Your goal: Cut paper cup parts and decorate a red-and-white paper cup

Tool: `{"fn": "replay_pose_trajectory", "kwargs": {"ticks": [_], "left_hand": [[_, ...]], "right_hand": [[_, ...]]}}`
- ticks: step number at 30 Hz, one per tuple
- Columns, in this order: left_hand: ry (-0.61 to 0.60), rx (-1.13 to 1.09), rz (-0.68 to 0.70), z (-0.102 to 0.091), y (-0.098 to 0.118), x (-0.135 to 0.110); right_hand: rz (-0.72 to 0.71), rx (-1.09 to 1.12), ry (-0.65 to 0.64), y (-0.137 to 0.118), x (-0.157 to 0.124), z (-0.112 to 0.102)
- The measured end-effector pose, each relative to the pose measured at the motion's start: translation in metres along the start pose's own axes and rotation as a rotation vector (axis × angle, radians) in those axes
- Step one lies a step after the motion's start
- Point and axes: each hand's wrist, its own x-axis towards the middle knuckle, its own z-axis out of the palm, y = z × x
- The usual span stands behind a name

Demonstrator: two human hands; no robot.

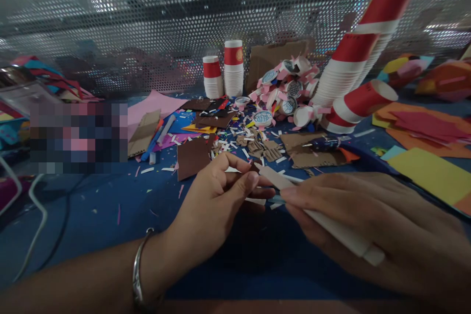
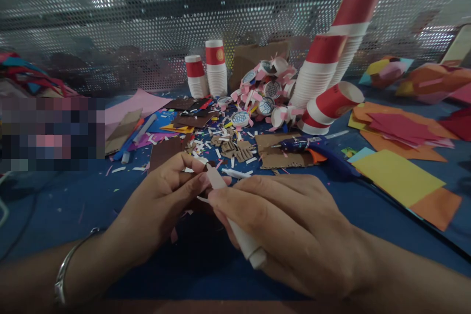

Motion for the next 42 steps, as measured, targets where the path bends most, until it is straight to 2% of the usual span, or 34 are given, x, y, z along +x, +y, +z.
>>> {"fn": "replay_pose_trajectory", "kwargs": {"ticks": [3, 9, 15, 24, 32, 42], "left_hand": [[0.004, 0.027, -0.013, 0.001, 0.002, -0.002], [0.038, 0.076, -0.056, 0.004, 0.006, -0.002], [0.059, 0.093, -0.075, 0.005, 0.005, -0.002], [0.024, 0.115, -0.04, 0.001, 0.005, -0.002], [0.044, 0.101, -0.058, 0.003, 0.006, -0.002], [0.06, 0.073, -0.062, 0.003, 0.006, -0.004]], "right_hand": [[-0.097, -0.083, 0.046, 0.003, 0.006, 0.003], [-0.143, -0.181, 0.135, 0.003, 0.011, 0.006], [-0.119, -0.173, 0.15, 0.003, 0.012, 0.007], [-0.123, -0.139, 0.102, 0.004, 0.008, 0.006], [-0.138, -0.208, 0.18, 0.005, 0.012, 0.007], [-0.146, -0.212, 0.203, 0.004, 0.007, 0.006]]}}
